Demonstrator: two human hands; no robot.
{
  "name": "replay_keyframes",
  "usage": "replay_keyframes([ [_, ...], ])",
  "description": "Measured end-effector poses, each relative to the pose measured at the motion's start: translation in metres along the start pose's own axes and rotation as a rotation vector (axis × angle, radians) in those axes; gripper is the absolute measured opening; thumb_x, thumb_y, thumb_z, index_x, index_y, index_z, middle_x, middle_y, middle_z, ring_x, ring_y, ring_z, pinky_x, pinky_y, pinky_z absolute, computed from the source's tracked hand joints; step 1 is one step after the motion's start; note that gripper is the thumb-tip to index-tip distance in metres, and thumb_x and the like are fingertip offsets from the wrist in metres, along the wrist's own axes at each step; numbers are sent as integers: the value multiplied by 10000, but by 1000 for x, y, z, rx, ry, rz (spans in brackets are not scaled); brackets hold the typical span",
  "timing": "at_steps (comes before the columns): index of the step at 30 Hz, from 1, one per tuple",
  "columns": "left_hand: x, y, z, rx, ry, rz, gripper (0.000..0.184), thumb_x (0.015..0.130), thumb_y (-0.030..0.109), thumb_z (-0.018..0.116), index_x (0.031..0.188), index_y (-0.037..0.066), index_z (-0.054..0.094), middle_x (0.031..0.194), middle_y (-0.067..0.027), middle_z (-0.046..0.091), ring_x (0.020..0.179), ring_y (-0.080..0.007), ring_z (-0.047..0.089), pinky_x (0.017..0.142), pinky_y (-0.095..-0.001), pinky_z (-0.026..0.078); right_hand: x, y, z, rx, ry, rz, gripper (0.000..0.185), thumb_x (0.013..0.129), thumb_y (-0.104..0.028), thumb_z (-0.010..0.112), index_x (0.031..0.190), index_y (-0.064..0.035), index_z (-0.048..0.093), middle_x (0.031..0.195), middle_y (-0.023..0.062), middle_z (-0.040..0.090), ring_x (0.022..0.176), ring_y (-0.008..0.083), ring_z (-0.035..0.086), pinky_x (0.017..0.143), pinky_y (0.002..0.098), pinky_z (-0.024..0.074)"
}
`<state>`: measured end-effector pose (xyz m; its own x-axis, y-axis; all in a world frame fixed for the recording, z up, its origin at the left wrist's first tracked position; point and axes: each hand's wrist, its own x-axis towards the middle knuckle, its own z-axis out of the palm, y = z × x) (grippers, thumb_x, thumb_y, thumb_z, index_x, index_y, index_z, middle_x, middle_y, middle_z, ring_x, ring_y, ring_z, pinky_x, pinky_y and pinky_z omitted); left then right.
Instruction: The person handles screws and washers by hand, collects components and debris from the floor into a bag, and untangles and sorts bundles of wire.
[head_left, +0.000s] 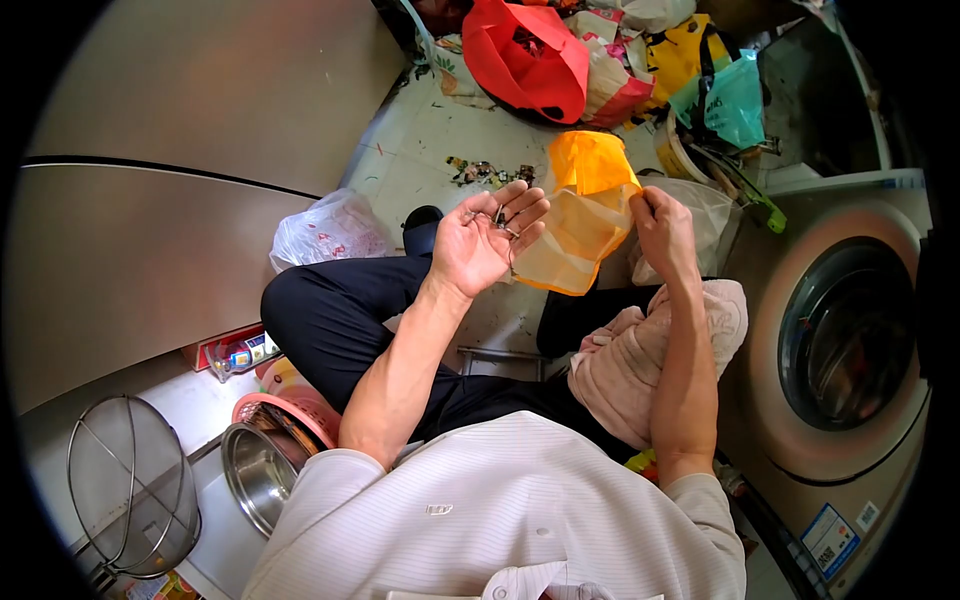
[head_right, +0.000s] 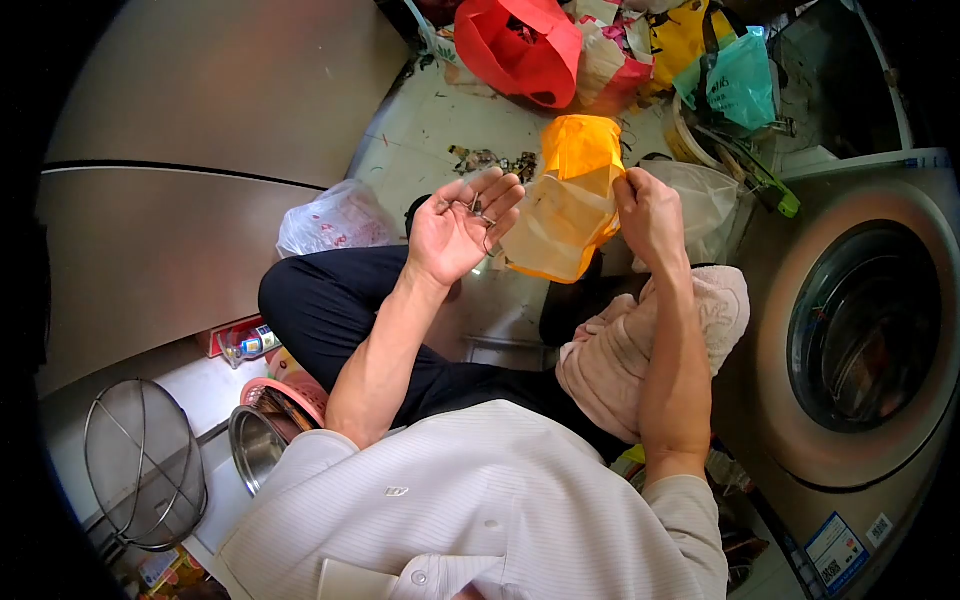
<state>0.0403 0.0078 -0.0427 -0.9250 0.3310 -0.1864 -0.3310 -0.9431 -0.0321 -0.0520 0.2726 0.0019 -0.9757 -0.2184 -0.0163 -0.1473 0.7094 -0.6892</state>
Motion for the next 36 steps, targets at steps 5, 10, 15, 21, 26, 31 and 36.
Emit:
replay_keyframes([
  [5,-1,0,4,-17,-15,3,524,961,166,396,1412,-85,488,1420,-263,548,1377,-385,486,1167,-492,383,0,1,1,-5,1,0,234,939,-185,579,886,34,643,806,248,638,746,415,637,691,419,506],
  [10,-3,-3,8,-44,0,12,564,908,150,442,1417,-93,479,1480,-273,483,1414,-387,435,1189,-490,351,-2,-9,-3,44,-32,60,231,936,-185,586,880,33,640,800,237,643,745,396,643,690,413,505],
  [15,-1,-3,8,-3,18,25,577,895,151,462,1417,-94,478,1488,-273,473,1419,-384,428,1192,-487,349,-1,0,2,26,-14,6,229,933,-184,589,883,34,640,806,240,644,750,400,640,692,413,504],
  [21,0,-2,-1,-37,41,10,552,873,136,485,1372,-96,519,1430,-271,531,1354,-378,500,1149,-482,402,-2,-1,4,10,-8,-10,223,934,-185,593,880,26,640,804,243,644,747,417,640,681,425,505],
  [26,12,3,-34,-70,224,1,468,851,141,498,1230,-101,627,1221,-245,677,1140,-371,645,980,-448,527,-2,-4,4,-4,30,-20,218,953,-184,589,882,18,632,805,250,647,755,426,658,677,436,518],
  [31,68,12,-28,-37,410,54,466,839,155,495,1196,-121,610,1118,-261,668,991,-369,650,869,-423,567,-3,-6,7,45,63,-35,223,946,-183,602,876,27,631,799,263,645,742,437,656,662,445,523],
  [36,212,90,17,176,433,49,326,848,123,487,1091,-93,493,1130,-304,550,889,-383,623,618,-347,588,1,-7,11,35,38,15,200,947,-163,594,883,23,628,773,243,633,704,391,640,654,421,513],
])
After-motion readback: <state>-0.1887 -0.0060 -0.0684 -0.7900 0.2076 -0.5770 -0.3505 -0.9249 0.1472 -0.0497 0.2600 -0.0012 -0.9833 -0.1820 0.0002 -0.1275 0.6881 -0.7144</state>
